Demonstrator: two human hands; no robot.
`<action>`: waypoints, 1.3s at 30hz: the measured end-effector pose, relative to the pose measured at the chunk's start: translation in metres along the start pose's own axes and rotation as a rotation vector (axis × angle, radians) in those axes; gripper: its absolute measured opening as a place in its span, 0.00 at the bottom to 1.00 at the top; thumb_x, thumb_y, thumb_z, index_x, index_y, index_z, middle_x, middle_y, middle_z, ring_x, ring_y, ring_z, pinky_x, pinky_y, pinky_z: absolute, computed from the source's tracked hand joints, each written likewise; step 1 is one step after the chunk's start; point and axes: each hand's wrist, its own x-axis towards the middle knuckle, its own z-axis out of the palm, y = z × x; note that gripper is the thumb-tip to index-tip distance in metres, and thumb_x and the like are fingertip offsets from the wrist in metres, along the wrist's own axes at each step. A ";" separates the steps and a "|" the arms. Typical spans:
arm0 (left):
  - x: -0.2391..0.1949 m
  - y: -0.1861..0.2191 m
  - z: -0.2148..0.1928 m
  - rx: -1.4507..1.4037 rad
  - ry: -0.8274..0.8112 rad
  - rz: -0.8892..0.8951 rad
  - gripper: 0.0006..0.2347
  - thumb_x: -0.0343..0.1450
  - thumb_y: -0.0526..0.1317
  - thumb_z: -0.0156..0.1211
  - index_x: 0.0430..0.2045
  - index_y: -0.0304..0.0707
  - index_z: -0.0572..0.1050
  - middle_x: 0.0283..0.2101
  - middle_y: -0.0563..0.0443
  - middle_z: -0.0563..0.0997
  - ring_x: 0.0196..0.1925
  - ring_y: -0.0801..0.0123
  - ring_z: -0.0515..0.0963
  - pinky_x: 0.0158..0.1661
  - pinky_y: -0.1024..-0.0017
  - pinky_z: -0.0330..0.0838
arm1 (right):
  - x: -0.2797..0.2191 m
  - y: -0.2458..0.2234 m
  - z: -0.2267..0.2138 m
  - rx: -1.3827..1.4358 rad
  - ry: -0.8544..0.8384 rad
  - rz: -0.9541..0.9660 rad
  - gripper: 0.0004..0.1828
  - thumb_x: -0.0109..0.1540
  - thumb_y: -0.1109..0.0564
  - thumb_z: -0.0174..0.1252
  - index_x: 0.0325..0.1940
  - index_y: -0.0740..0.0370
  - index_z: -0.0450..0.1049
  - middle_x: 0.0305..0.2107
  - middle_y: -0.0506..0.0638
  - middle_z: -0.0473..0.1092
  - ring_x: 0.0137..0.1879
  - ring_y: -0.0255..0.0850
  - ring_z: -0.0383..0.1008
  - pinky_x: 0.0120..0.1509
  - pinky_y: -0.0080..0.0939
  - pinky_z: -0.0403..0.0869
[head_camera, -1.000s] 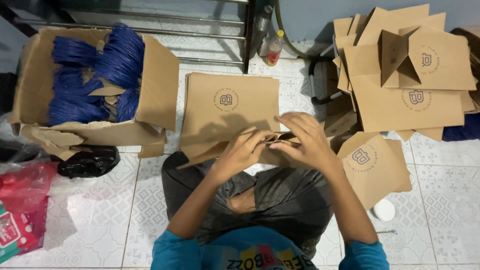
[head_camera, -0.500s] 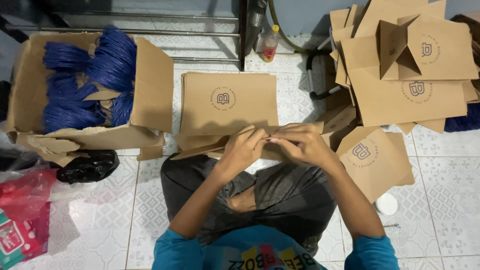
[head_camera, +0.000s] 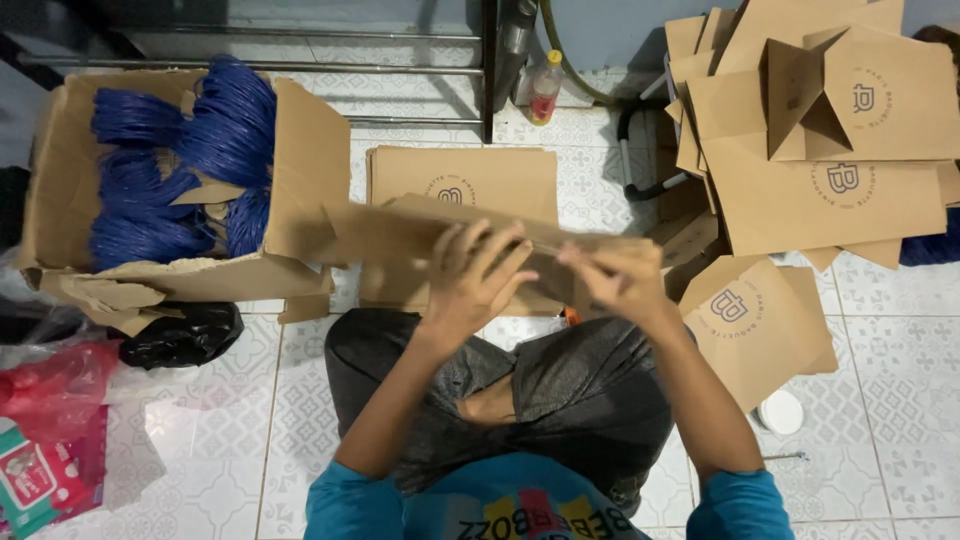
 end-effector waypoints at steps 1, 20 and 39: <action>-0.001 -0.004 -0.009 0.000 0.000 0.000 0.18 0.72 0.53 0.62 0.56 0.55 0.75 0.59 0.56 0.76 0.60 0.57 0.71 0.60 0.53 0.62 | 0.006 0.005 -0.004 0.000 0.000 0.000 0.08 0.56 0.68 0.70 0.24 0.60 0.83 0.12 0.53 0.73 0.16 0.47 0.72 0.22 0.38 0.68; -0.040 -0.045 -0.020 -0.146 -0.086 0.249 0.30 0.57 0.60 0.66 0.57 0.66 0.74 0.68 0.43 0.66 0.66 0.52 0.69 0.63 0.51 0.63 | 0.014 0.047 0.012 0.822 0.341 1.519 0.44 0.52 0.32 0.65 0.61 0.65 0.70 0.50 0.59 0.72 0.54 0.51 0.73 0.62 0.51 0.69; 0.015 -0.017 -0.039 -0.011 -0.238 -0.026 0.36 0.53 0.56 0.68 0.58 0.49 0.72 0.59 0.37 0.73 0.38 0.56 0.77 0.44 0.58 0.71 | -0.008 -0.019 0.043 -0.094 0.109 0.247 0.07 0.59 0.60 0.71 0.41 0.61 0.84 0.33 0.54 0.81 0.40 0.51 0.83 0.43 0.43 0.79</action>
